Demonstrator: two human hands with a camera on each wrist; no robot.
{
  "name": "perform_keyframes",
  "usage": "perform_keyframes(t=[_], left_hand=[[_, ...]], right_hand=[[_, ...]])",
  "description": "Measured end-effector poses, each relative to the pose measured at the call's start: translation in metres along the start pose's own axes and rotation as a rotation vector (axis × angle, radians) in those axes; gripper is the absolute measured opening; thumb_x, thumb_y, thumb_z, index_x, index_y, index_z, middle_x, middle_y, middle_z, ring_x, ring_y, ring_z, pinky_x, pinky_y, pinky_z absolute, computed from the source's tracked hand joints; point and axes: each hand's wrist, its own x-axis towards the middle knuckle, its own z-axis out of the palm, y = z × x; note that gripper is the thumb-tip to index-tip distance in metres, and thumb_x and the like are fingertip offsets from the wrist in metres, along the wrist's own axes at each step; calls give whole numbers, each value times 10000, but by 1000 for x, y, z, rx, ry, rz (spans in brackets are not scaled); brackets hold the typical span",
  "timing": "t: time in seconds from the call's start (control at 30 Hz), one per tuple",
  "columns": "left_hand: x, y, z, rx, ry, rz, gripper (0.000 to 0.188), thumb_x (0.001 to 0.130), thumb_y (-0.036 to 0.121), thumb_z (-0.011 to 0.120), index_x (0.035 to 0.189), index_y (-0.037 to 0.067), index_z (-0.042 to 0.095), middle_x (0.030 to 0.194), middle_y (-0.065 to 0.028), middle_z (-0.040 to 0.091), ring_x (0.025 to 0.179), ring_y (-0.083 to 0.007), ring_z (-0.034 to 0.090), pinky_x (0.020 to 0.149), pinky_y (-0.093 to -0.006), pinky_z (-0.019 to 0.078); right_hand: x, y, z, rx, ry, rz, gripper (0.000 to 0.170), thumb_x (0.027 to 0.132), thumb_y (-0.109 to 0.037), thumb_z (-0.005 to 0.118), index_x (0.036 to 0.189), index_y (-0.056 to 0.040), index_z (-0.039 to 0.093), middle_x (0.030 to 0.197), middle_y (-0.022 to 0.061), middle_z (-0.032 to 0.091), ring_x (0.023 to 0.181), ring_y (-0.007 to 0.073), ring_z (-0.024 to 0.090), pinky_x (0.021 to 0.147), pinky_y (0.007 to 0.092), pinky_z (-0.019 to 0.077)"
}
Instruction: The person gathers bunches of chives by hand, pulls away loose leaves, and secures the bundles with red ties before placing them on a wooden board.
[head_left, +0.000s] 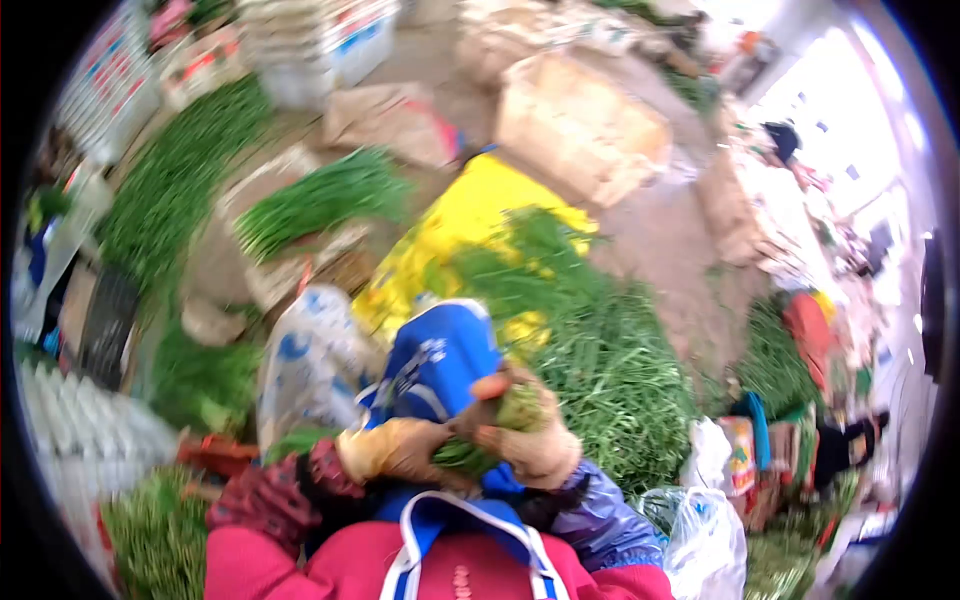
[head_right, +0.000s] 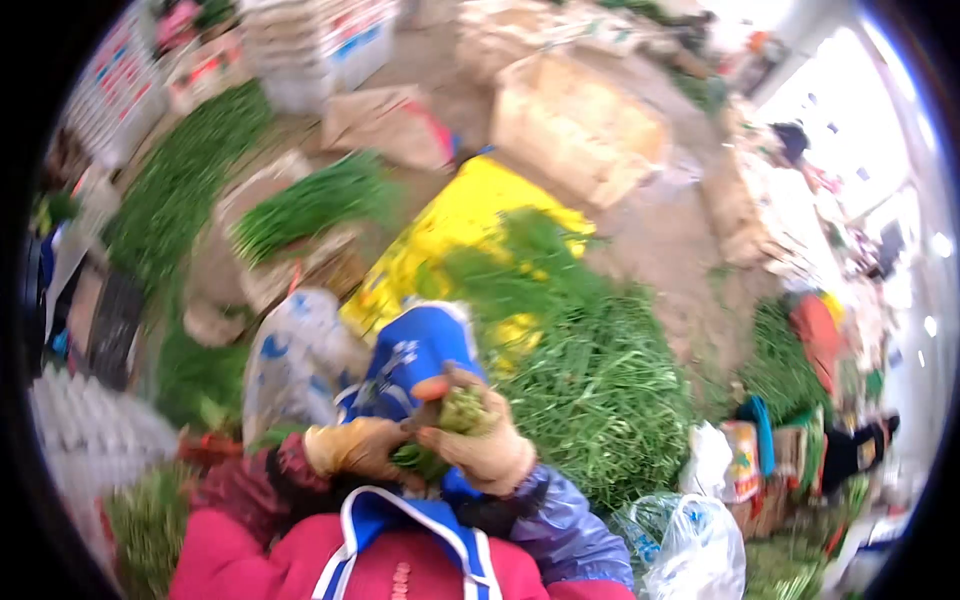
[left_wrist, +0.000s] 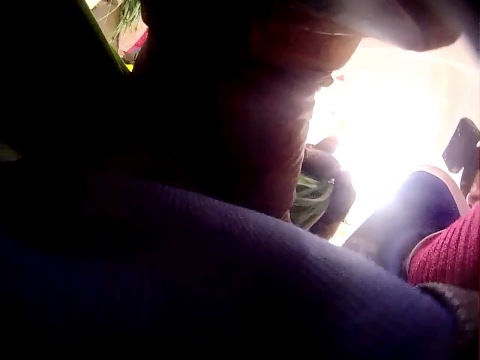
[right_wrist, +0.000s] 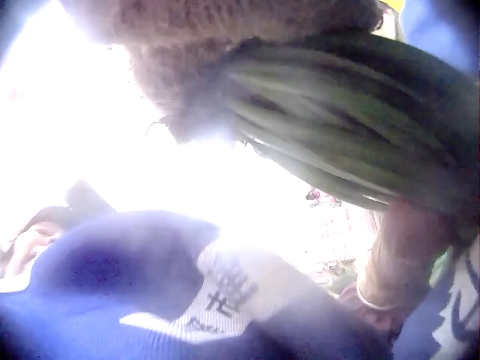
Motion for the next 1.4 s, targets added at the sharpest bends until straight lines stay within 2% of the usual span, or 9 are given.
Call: perform_keyframes(t=[0.1,0.27,0.3,0.47,0.7,0.8,1.0,1.13,1.4], left_hand=[[9,-33,8,-201,234,118,686,807,460,764,1311,66,517,1120,-176,660,1059,-312,637,907,-389,485],[3,-78,-19,-87,394,5,1052,750,499,815,1477,-31,270,1307,-233,530,1226,-325,521,1027,-386,416],[-6,-81,-27,54,466,-63,1113,735,516,822,1497,-38,229,1324,-250,512,1240,-340,508,1034,-392,412],[-12,-60,-70,108,440,-46,1232,662,540,862,1516,-34,184,1445,-261,414,1357,-330,407,1095,-409,356],[19,41,-119,-202,392,575,1181,706,595,784,1566,120,129,1530,-125,341,1402,-250,335,1135,-427,296],[46,87,-104,-602,250,903,1100,762,575,763,1563,136,151,1555,-59,298,1419,-210,295,1165,-402,246],[60,58,-78,-792,312,663,826,812,360,807,1466,109,370,1324,1,527,1226,-132,480,1048,-320,391],[58,41,-78,-838,125,482,760,832,344,793,1432,94,399,1274,8,550,1150,-123,518,991,-309,435],[52,65,-60,-1021,181,628,627,753,136,803,1317,54,543,1205,-21,611,1154,-147,539,985,-322,445]], right_hand=[[24,-32,0,-92,239,-124,427,781,70,732,1168,-18,578,843,61,653,709,134,632,589,247,479],[27,-182,18,-325,-25,-1051,331,815,104,649,1110,-31,585,849,76,627,832,149,626,649,285,513],[34,-213,13,-27,-210,-840,325,815,102,640,1107,-31,588,850,77,625,833,152,624,660,291,516],[55,-256,7,-1369,362,-818,557,782,-11,730,1300,-15,526,1045,80,674,961,173,638,817,303,544],[81,-178,41,-750,-120,-228,322,776,-72,730,1082,-58,630,924,41,673,787,141,639,704,304,532],[86,-155,44,-771,-87,-122,635,783,7,763,1341,-5,462,1114,56,651,961,156,649,829,286,550],[86,-122,47,-397,-153,-201,851,718,63,767,1457,-31,355,1278,104,568,1091,176,603,911,314,517],[94,-124,40,-986,-162,-629,979,634,45,758,1499,-36,307,1314,105,546,1158,198,569,1007,332,448],[91,-131,58,-1239,-310,-373,433,693,-8,582,1119,7,657,979,94,614,878,186,610,790,311,493]])
